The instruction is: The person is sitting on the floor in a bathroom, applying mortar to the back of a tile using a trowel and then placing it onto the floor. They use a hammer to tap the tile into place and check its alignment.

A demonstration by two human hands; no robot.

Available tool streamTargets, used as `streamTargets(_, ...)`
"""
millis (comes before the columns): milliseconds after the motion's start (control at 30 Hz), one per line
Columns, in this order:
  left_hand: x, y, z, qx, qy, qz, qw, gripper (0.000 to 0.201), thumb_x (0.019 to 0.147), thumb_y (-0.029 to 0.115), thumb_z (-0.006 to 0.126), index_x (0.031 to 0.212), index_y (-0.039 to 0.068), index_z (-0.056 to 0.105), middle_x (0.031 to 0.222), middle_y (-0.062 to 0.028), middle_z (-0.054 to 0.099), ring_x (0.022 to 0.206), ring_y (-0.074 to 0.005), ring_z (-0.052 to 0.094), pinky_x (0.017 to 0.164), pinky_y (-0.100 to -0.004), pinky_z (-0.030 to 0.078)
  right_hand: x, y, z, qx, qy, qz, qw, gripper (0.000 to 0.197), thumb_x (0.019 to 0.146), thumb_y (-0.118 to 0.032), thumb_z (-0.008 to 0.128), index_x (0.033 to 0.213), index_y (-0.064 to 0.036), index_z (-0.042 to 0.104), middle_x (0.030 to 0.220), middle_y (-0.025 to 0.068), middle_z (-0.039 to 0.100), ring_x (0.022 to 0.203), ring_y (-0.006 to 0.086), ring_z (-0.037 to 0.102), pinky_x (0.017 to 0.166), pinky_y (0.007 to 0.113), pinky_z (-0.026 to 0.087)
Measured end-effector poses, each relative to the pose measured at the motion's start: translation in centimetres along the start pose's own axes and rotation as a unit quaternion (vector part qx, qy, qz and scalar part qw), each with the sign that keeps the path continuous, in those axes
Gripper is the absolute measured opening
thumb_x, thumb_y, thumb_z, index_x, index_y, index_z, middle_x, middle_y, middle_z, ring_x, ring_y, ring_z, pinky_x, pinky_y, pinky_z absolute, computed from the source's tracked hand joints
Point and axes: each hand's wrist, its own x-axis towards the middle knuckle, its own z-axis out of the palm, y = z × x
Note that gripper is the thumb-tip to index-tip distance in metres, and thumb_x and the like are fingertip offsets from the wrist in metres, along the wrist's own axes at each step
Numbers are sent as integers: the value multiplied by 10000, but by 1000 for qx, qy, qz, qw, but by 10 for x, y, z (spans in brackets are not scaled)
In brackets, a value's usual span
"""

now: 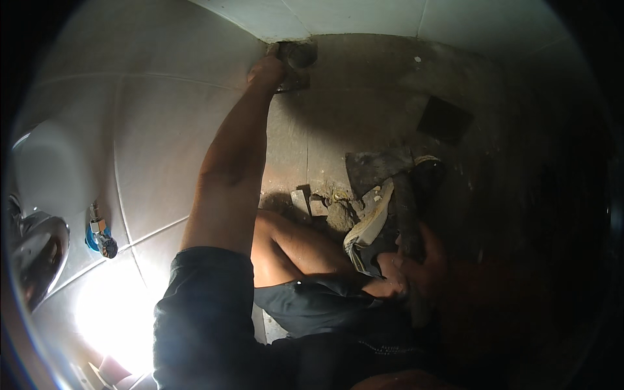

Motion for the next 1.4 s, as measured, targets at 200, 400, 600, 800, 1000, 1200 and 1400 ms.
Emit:
streamTargets(200, 14, 0, 8, 28, 19, -12, 999, 613, 1046, 307, 466, 1608, 134, 292, 1458, -146, 603, 1330, -348, 595, 1086, -458, 481, 7, 12, -6, 95, -33, -21, 995, 438, 878, 12, 654, 1253, 1, 428, 699, 71, 575, 495, 129, 556, 456, 304, 463)
streamTargets(400, 7, 14, 0, 80, 37, -5, 996, 438, 1065, 254, 399, 1435, 30, 469, 1405, -201, 628, 1291, -346, 627, 1035, -461, 520, 7, 13, -6, 102, -48, -16, 993, 379, 905, 17, 647, 1219, -10, 436, 719, 63, 580, 500, 119, 555, 448, 301, 462)
streamTargets(600, 24, 11, -7, 54, 28, -10, 998, 531, 1030, 234, 473, 1533, 73, 420, 1430, -165, 622, 1289, -355, 629, 1041, -474, 517, 5, 9, -5, 113, -41, -7, 993, 381, 914, 0, 664, 1222, -10, 440, 743, 57, 583, 519, 115, 560, 452, 298, 459)
streamTargets(800, 53, -15, -24, 61, 16, 54, 997, 346, 989, 173, 523, 1248, 47, 714, 1303, -177, 697, 1204, -353, 678, 1003, -464, 535, 4, 9, -3, 95, -25, 9, 995, 396, 900, 2, 675, 1228, -3, 452, 748, 49, 577, 530, 105, 560, 454, 293, 459)
streamTargets(1000, 40, -8, -29, 205, -7, 145, 968, 354, 937, 61, 527, 1233, 49, 721, 1287, -188, 696, 1205, -351, 673, 1004, -475, 534, 6, 17, -6, 95, -23, -10, 995, 403, 896, 3, 679, 1234, 6, 460, 754, 49, 578, 532, 104, 562, 452, 296, 464)
streamTargets(1200, 51, -36, -8, 147, 31, 243, 958, 415, 925, 40, 520, 1308, 76, 676, 1300, -180, 687, 1224, -356, 655, 1016, -497, 524, 4, 8, -1, 87, -20, 7, 996, 398, 891, 9, 672, 1227, 5, 460, 748, 60, 577, 506, 120, 558, 442, 302, 459)
streamTargets(1400, -20, -50, 14, 202, 80, 260, 941, 371, 901, 48, 559, 1241, 66, 705, 1199, -200, 715, 1187, -355, 665, 983, -519, 531, 4, 9, -1, 84, -24, -10, 996, 403, 902, -17, 680, 1240, 6, 462, 756, 51, 575, 520, 104, 551, 439, 286, 449)
